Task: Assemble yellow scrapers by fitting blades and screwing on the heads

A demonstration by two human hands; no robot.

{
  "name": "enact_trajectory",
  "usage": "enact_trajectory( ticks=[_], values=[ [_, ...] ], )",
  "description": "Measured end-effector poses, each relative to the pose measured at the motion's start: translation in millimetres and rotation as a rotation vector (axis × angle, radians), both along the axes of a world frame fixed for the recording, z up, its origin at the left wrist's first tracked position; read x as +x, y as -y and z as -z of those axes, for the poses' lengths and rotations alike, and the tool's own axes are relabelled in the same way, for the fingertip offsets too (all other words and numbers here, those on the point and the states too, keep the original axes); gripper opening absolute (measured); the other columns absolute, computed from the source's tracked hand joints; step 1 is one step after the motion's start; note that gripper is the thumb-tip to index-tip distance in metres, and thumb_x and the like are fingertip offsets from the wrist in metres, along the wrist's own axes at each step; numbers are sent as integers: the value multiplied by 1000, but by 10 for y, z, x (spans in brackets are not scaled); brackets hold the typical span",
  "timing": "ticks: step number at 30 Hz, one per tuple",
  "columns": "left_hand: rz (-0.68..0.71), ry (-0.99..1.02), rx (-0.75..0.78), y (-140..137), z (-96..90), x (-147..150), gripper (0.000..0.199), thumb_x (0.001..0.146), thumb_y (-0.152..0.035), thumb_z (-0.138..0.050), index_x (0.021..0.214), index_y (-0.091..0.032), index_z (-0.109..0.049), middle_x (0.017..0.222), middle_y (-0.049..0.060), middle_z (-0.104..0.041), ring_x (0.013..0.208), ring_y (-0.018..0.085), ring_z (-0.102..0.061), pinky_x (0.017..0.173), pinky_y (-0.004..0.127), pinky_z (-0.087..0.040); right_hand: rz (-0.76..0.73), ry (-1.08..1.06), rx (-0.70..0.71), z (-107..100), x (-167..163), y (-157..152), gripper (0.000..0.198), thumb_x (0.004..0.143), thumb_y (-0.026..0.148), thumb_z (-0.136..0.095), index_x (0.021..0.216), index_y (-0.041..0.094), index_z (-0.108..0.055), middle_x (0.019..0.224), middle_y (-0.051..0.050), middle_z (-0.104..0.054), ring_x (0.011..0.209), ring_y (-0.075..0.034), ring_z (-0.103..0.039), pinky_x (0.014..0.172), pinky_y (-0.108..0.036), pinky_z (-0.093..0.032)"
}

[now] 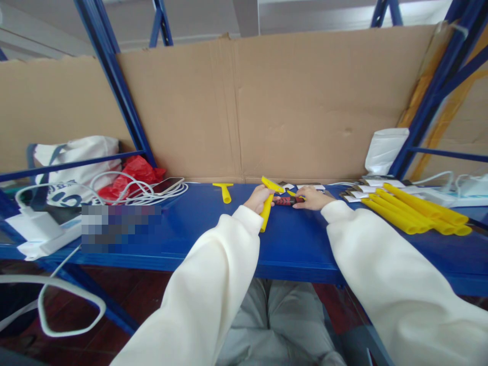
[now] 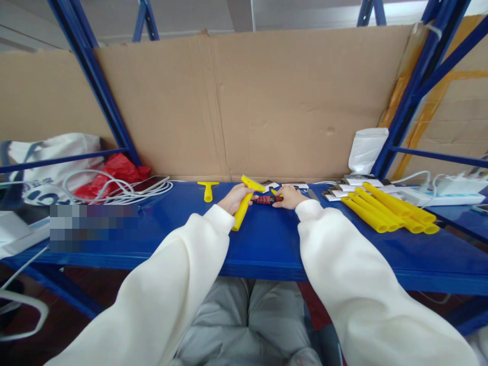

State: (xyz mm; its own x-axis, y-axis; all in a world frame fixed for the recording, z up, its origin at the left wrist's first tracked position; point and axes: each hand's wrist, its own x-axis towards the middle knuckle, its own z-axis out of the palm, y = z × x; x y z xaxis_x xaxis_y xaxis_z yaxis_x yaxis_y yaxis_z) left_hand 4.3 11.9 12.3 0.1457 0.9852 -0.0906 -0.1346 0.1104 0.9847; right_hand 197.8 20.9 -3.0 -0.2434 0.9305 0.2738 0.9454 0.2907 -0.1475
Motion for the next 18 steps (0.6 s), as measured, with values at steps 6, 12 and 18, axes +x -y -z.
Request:
enact_trajectory(
  ticks=[6, 12, 18],
  values=[
    [-94, 46, -9, -32, 12, -17, 35, 82, 2, -48, 112, -14, -55, 103, 10, -70, 64, 14, -68, 39, 17, -35, -133, -266, -112, -42, 73, -13, 26, 65, 44, -77, 66, 20, -67, 71, -2, -68, 72, -18, -63, 69, -30, -49],
    [-129, 46, -12, -37, 2, -26, 28, 85, 1, -47, 107, -14, -56, 103, 8, -70, 59, 11, -66, 42, 18, -36, -83, -886, -156, -129, 157, 2, 45, 64, 59, -75, 71, 19, -56, 56, -1, -63, 42, -10, -52, 42, -23, -37],
    [-163, 41, -40, -21, -13, -24, 28, 84, 1, -49, 107, -14, -56, 96, 6, -70, 54, 10, -63, 42, 19, -35, 67, -1173, 231, -195, 163, -20, 41, 75, 57, -66, 69, 23, -45, 48, 4, -50, 38, -11, -47, 40, -26, -37]
  ],
)
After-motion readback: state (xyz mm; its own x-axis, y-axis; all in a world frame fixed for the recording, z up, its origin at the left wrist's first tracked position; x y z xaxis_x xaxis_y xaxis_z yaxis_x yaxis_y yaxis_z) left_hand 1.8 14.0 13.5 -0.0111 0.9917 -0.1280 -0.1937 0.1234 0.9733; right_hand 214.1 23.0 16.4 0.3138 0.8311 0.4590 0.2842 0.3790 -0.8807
